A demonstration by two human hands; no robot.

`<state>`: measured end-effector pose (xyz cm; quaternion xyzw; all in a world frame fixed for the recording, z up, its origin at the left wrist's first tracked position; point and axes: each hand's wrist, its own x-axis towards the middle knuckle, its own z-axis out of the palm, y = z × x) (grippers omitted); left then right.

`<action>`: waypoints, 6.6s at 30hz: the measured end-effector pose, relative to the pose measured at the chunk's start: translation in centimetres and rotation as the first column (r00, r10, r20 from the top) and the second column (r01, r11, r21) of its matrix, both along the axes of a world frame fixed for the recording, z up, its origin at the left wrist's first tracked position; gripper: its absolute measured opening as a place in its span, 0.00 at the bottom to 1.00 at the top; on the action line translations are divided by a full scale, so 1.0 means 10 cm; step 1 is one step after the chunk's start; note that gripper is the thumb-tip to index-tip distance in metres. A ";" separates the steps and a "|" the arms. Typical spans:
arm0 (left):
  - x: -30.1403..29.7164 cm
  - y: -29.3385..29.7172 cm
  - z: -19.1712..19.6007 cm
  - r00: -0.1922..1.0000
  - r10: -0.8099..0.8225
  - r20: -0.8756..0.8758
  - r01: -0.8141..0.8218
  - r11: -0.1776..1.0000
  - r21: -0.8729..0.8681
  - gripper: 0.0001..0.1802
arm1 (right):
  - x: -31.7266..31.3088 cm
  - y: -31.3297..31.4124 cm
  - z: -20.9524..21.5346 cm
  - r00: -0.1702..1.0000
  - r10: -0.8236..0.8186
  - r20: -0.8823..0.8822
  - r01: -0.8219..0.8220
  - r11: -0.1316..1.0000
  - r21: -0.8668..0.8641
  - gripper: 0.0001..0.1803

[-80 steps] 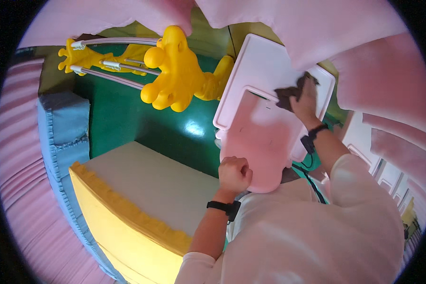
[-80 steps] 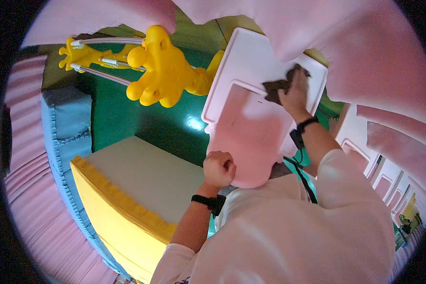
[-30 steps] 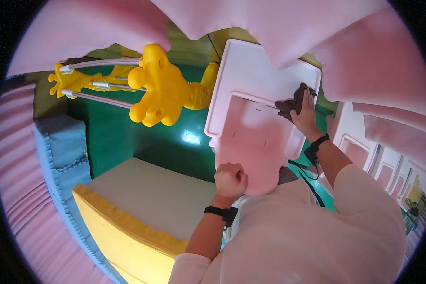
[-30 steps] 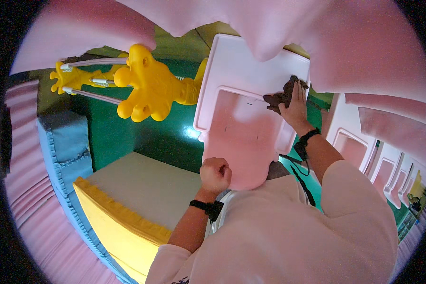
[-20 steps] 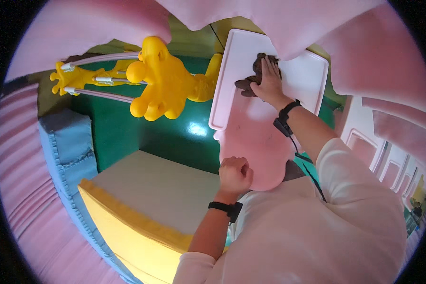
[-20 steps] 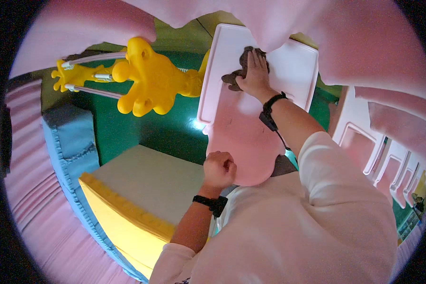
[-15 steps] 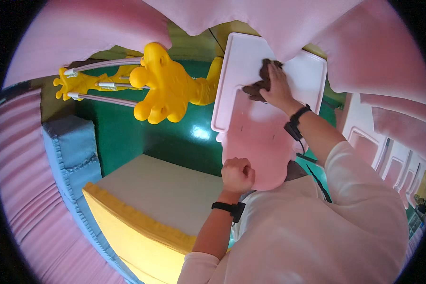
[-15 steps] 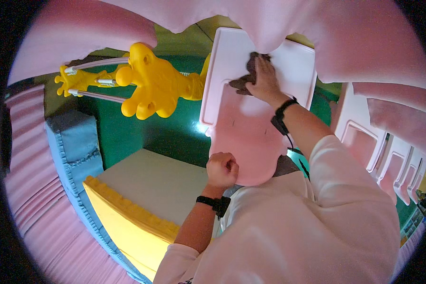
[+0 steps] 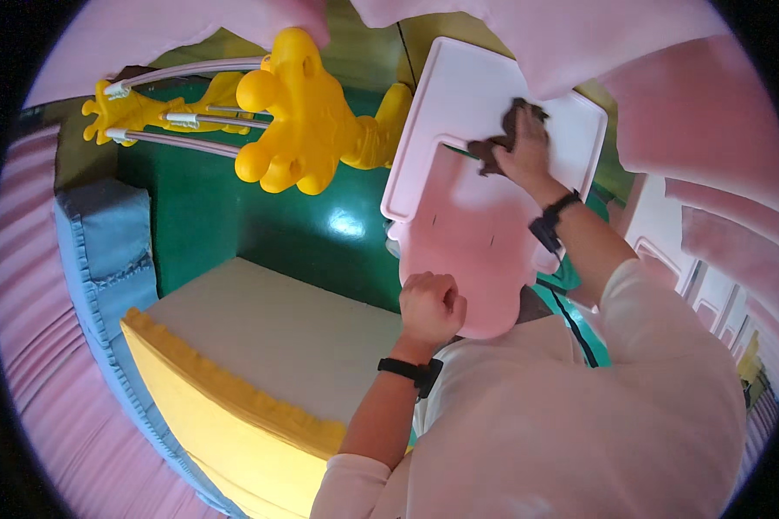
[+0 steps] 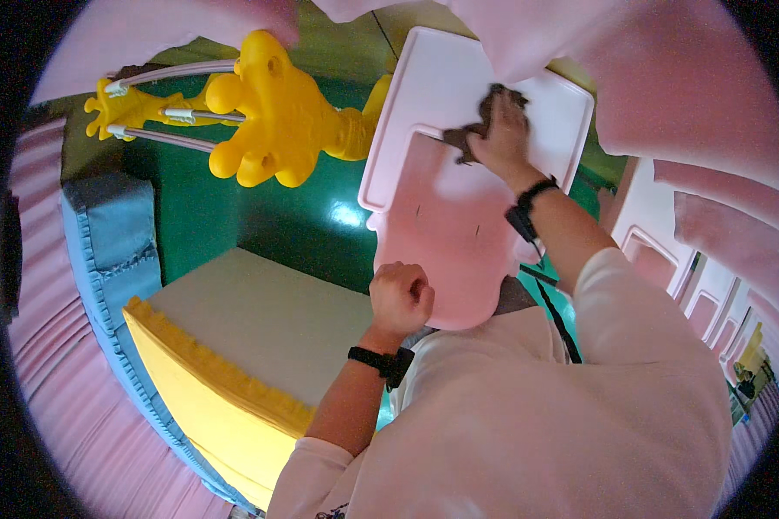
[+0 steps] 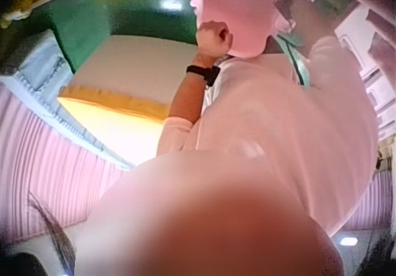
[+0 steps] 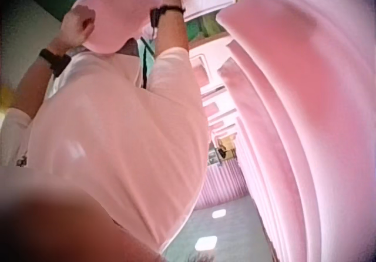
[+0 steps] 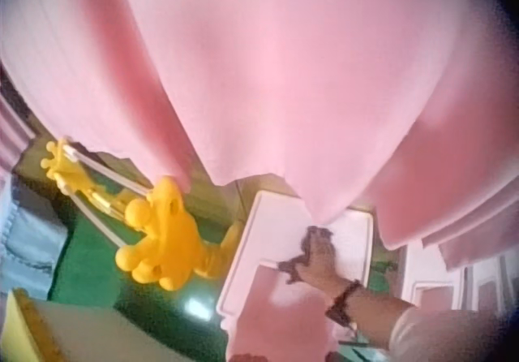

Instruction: Wiping down pink children's high chairs with a cloth.

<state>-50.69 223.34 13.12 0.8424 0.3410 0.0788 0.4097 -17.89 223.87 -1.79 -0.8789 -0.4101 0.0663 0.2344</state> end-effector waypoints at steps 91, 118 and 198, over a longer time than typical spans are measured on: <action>0.02 0.02 -0.03 0.999 0.016 0.034 -0.015 1.000 -0.023 0.08 | 1.00 -0.11 0.23 0.857 -0.436 0.275 0.508 0.617 -0.602 0.41; 0.03 0.04 -0.03 0.998 0.036 0.045 -0.034 0.999 -0.042 0.07 | 0.96 -0.26 -0.29 0.888 -0.293 0.353 0.357 0.925 -0.129 0.41; -0.01 -0.09 -0.03 0.992 0.093 -0.086 -0.090 0.995 0.036 0.07 | -0.07 0.82 0.28 0.691 0.233 -0.684 0.037 0.934 0.356 0.26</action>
